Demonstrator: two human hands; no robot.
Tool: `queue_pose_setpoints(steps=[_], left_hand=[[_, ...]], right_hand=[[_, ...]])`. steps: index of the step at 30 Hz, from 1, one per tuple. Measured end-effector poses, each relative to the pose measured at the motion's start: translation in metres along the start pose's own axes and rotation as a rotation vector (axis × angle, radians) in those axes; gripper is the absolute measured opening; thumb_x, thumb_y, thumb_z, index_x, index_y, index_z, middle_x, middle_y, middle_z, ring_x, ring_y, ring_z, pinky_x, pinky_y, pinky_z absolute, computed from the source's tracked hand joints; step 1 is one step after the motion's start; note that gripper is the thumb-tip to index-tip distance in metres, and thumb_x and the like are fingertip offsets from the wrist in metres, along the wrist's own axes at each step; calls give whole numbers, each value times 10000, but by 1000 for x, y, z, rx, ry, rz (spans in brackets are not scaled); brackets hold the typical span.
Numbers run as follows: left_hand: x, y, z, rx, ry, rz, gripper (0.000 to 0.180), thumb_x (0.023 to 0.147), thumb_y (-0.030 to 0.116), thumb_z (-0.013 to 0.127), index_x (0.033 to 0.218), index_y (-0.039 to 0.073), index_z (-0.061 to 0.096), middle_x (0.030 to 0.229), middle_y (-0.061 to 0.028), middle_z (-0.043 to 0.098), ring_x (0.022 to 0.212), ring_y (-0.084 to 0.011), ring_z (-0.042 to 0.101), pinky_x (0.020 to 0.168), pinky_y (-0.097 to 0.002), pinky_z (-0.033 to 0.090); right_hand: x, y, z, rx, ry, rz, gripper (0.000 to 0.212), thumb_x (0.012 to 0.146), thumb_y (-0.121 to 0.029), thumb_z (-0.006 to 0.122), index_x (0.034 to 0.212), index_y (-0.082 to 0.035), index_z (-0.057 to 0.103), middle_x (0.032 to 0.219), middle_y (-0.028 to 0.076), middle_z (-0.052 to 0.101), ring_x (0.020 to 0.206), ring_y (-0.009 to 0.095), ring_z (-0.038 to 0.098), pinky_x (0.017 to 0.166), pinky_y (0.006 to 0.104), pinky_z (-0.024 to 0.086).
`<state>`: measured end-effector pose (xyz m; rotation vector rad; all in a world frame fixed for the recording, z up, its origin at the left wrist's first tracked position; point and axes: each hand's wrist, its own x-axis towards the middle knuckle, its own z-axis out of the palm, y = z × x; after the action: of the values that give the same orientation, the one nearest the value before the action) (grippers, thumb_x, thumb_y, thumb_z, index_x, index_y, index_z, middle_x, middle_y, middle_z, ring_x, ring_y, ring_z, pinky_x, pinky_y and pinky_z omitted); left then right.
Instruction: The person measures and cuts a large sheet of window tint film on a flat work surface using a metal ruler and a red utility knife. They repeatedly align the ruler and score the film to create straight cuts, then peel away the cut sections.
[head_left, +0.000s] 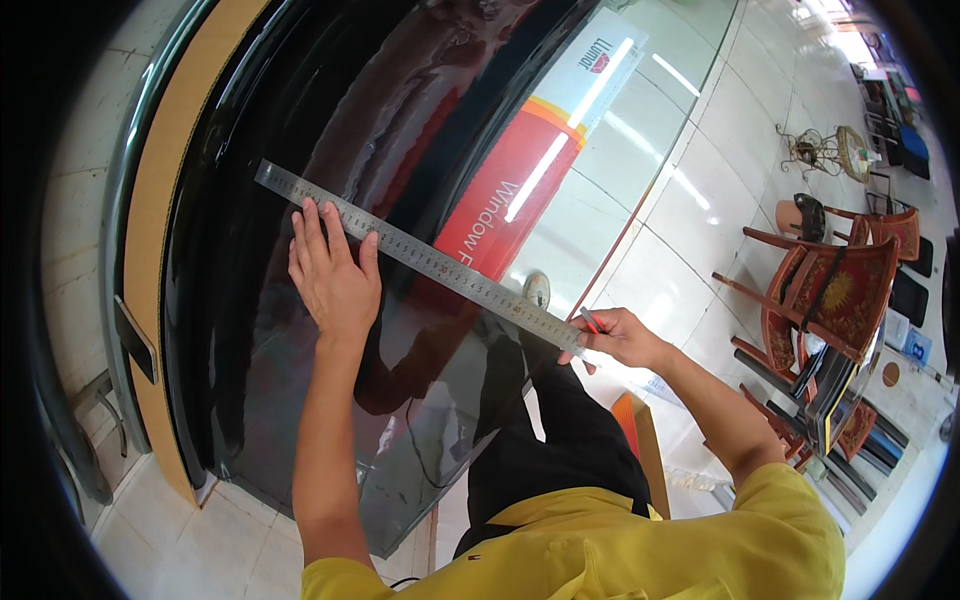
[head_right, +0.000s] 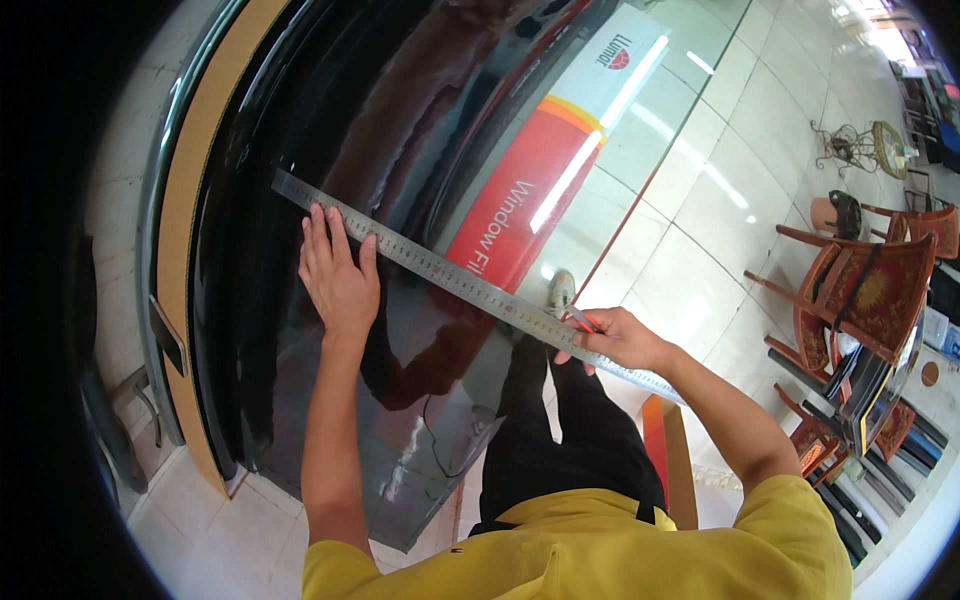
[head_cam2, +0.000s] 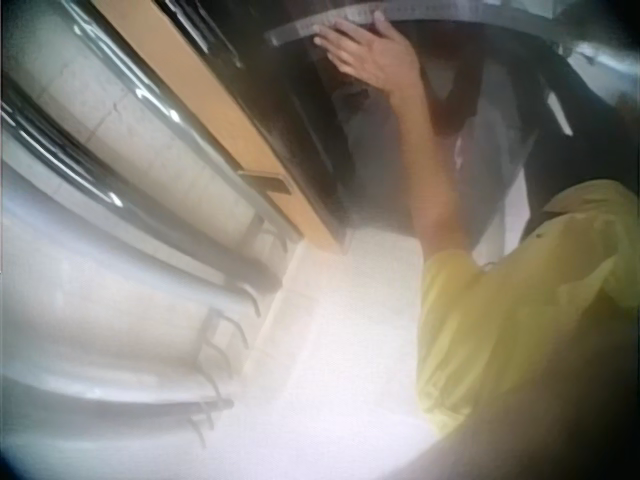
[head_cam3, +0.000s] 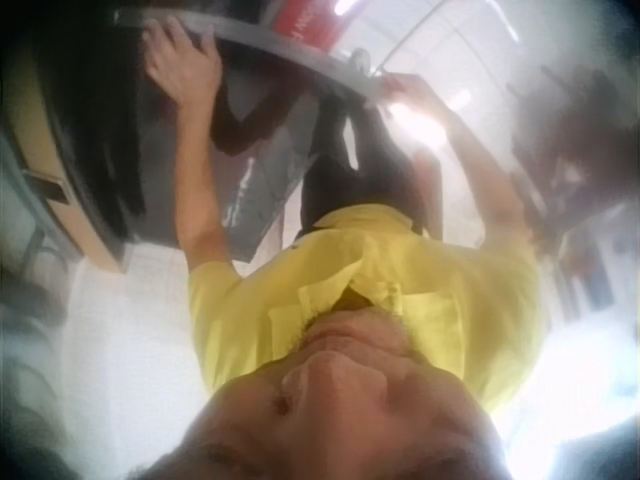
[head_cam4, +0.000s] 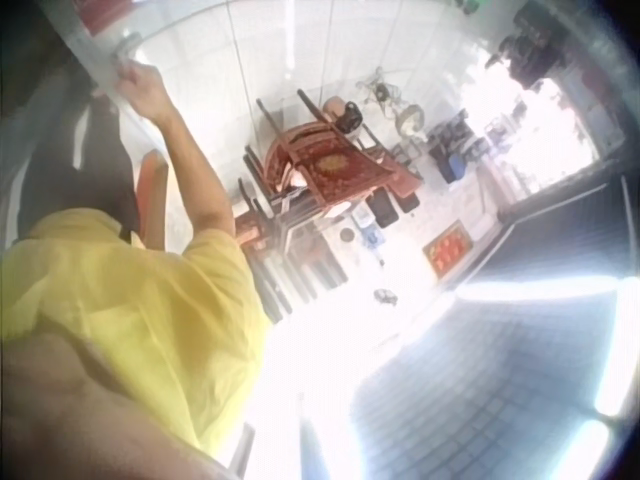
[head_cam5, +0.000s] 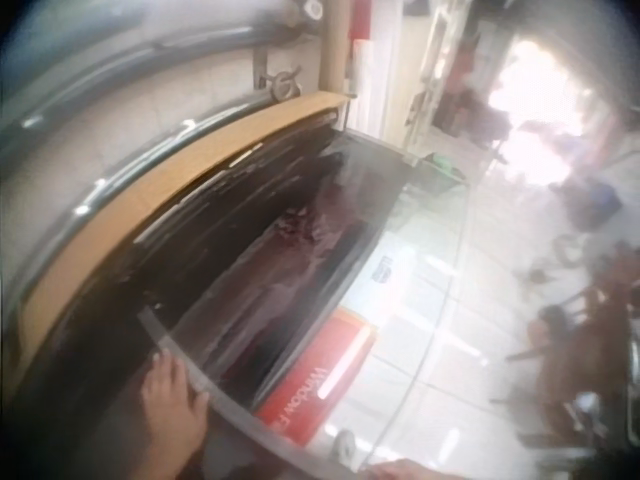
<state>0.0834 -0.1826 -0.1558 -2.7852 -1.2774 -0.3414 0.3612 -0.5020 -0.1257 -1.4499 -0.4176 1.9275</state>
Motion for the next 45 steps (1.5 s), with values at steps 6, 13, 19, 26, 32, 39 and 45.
queue_pose_setpoints(steps=[6,13,19,26,32,39,45], left_hand=[[3,1,-4,83,-28,28,701,1106,449,606,1627,0,468,1719,-242,412,1579,-441,410,1231,-593,373],[11,1,-18,182,-126,74,716,1109,469,594,1595,-47,497,1686,-268,452,1585,-434,402,1257,-576,351],[20,7,-30,204,-228,51,762,1088,520,599,1572,-63,527,1686,-272,454,1600,-421,384,1286,-560,318],[26,2,-45,72,-257,-14,1017,920,681,716,1550,-95,531,1675,-327,439,1599,-468,370,1285,-577,316],[28,6,-46,8,-287,-72,1035,880,660,768,1550,-94,536,1679,-322,431,1591,-461,378,1293,-565,307],[27,5,-45,11,-360,-113,1026,924,664,729,1607,-63,489,1735,-293,353,1621,-433,326,1302,-552,283],[27,4,-46,-41,-347,-128,1036,920,636,749,1610,-84,469,1722,-309,369,1624,-445,324,1313,-552,265]], right_hand=[[-1,-1,1,27,-8,-25,297,1100,-51,572,1362,64,651,1126,184,800,862,175,743,742,322,622],[4,14,-4,-53,88,-170,291,1091,-47,579,1348,54,669,1046,122,793,909,149,709,803,319,598],[-15,-46,-9,-441,579,-259,325,1099,-97,519,1362,32,660,964,74,770,784,120,562,774,291,511],[73,-204,71,-742,524,-605,217,1087,-84,563,1206,49,686,872,182,730,777,305,705,728,414,543],[233,-280,159,-1058,404,-955,210,1000,-125,643,932,66,698,839,351,700,827,532,715,771,584,594],[290,-286,190,-1183,394,-757,186,954,-113,690,949,64,746,904,332,744,898,512,748,841,531,625],[290,-287,190,-1254,411,-707,201,972,-119,684,972,73,745,933,334,747,924,506,752,868,529,622]])
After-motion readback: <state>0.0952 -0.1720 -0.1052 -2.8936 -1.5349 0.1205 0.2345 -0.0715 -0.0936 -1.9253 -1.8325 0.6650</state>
